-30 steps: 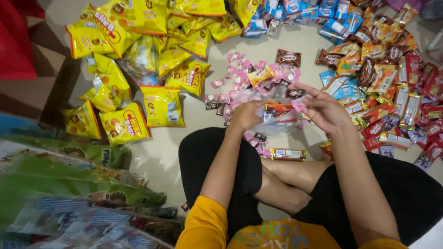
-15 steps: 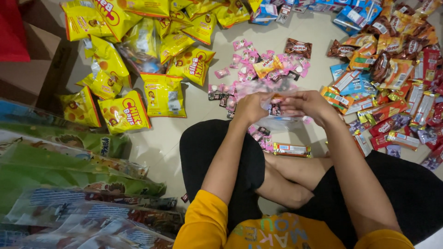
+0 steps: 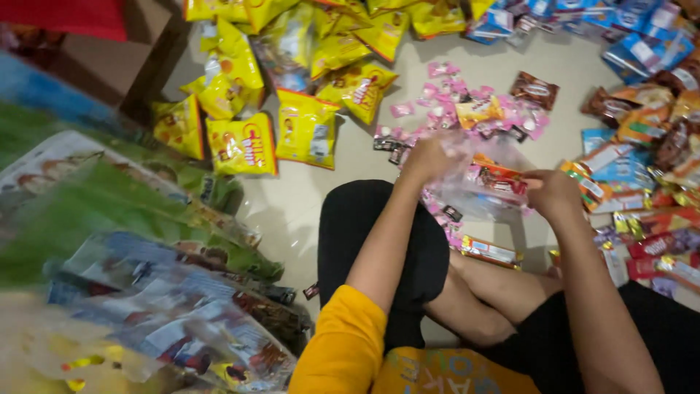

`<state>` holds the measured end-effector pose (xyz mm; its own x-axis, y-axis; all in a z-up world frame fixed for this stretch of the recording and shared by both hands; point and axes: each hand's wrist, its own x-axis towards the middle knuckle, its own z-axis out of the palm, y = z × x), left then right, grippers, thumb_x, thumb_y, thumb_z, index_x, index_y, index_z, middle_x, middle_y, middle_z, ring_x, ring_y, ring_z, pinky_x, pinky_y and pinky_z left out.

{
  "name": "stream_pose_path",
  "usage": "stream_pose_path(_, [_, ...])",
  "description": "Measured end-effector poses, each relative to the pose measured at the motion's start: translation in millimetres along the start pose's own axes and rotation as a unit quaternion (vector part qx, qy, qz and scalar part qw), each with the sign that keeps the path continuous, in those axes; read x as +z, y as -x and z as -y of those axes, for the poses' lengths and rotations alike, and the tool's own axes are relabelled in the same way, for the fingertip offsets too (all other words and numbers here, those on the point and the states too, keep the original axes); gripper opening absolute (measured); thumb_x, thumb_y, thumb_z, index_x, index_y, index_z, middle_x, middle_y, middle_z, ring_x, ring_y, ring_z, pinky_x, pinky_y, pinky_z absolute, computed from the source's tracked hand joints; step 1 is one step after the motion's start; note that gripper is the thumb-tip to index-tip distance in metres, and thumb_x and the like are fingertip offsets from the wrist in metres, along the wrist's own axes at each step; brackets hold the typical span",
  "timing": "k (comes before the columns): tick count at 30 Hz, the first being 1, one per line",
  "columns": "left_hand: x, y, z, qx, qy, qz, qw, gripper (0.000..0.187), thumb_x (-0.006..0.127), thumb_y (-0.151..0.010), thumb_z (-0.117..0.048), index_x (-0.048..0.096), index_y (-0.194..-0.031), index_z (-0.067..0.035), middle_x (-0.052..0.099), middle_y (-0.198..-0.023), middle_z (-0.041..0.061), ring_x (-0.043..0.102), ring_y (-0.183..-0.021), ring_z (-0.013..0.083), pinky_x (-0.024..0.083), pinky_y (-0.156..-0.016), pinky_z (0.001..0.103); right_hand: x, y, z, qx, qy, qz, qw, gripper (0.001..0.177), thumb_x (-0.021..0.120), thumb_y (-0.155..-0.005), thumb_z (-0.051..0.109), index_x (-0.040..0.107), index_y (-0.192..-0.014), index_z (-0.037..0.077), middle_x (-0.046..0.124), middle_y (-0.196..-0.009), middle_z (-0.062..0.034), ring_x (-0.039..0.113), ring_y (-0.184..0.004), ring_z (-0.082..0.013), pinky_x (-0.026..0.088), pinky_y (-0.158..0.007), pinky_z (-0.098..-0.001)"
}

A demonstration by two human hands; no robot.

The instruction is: Packaging various snack items into clear plastic bags

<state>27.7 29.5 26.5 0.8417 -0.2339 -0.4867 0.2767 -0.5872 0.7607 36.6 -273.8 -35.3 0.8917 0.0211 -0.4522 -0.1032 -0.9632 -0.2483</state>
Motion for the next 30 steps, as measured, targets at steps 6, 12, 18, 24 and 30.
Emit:
stream_pose_path(6, [-60.5, -28.5, 40.8, -0.288, 0.543, -0.579, 0.535, 0.064, 0.067, -0.085, -0.035, 0.050, -0.141, -0.009, 0.040, -0.145, 0.018, 0.046, -0.133, 0.0395, 0.043, -0.101, 0.063, 3.7, 13.4, -2.3, -0.011, 0.030, -0.049, 0.998, 0.057, 0.055, -0.080, 0.015, 0.077, -0.131, 0.029, 0.073, -0.072, -0.0284, 0.071, -0.070, -0.0403, 0.054, -0.065, -0.0462])
stream_pose_path(12, [-78.8, -36.3, 40.9, -0.416, 0.496, -0.532, 0.547, 0.094, 0.072, -0.074, -0.066, 0.054, -0.141, -0.003, 0.055, -0.136, 0.022, 0.054, -0.127, 0.0415, 0.048, -0.101, 0.054, -7.4, 45.7, 7.6, -0.026, -0.020, -0.035, 0.999, 0.056, 0.053, -0.089, 0.016, 0.071, -0.139, 0.034, 0.074, -0.061, -0.0053, 0.063, -0.055, -0.0212, 0.049, -0.058, -0.0379])
stream_pose_path(18, [-99.2, -77.1, 78.1, -0.465, 0.419, -0.503, 0.597, 0.095, 0.077, -0.070, -0.072, 0.062, -0.129, 0.002, 0.069, -0.125, 0.022, 0.067, -0.114, 0.0412, 0.056, -0.093, 0.049, 9.7, 52.7, -27.5, -0.028, -0.064, -0.062, 0.996, 0.060, 0.064, -0.087, 0.026, 0.065, -0.145, 0.042, 0.070, -0.061, -0.0013, 0.067, -0.062, -0.0189, 0.052, -0.069, -0.0381])
stream_pose_path(24, [-72.3, -178.2, 156.9, -0.100, 0.814, -0.347, 0.455, 0.033, 0.075, -0.076, -0.012, 0.063, -0.104, 0.001, 0.072, -0.092, 0.025, 0.071, -0.072, 0.0428, 0.060, -0.056, 0.057, 16.4, 64.4, -32.8, -0.052, -0.144, -0.065, 0.986, 0.074, 0.064, -0.085, 0.008, 0.058, -0.153, 0.035, 0.057, -0.055, -0.0072, 0.056, -0.055, -0.0175, 0.045, -0.068, -0.0337])
stream_pose_path(30, [-17.4, -102.0, 91.4, -0.100, 0.717, -0.289, 0.627, 0.060, 0.080, -0.063, -0.013, 0.066, -0.119, 0.002, 0.070, -0.097, 0.018, 0.072, -0.090, 0.0409, 0.057, -0.081, 0.047, 50.3, 36.4, -49.6, -0.072, -0.142, -0.048, 0.986, 0.074, 0.071, -0.083, 0.023, 0.055, -0.155, 0.030, 0.070, -0.131, -0.0204, 0.068, -0.108, -0.0499, 0.054, -0.092, -0.0566])
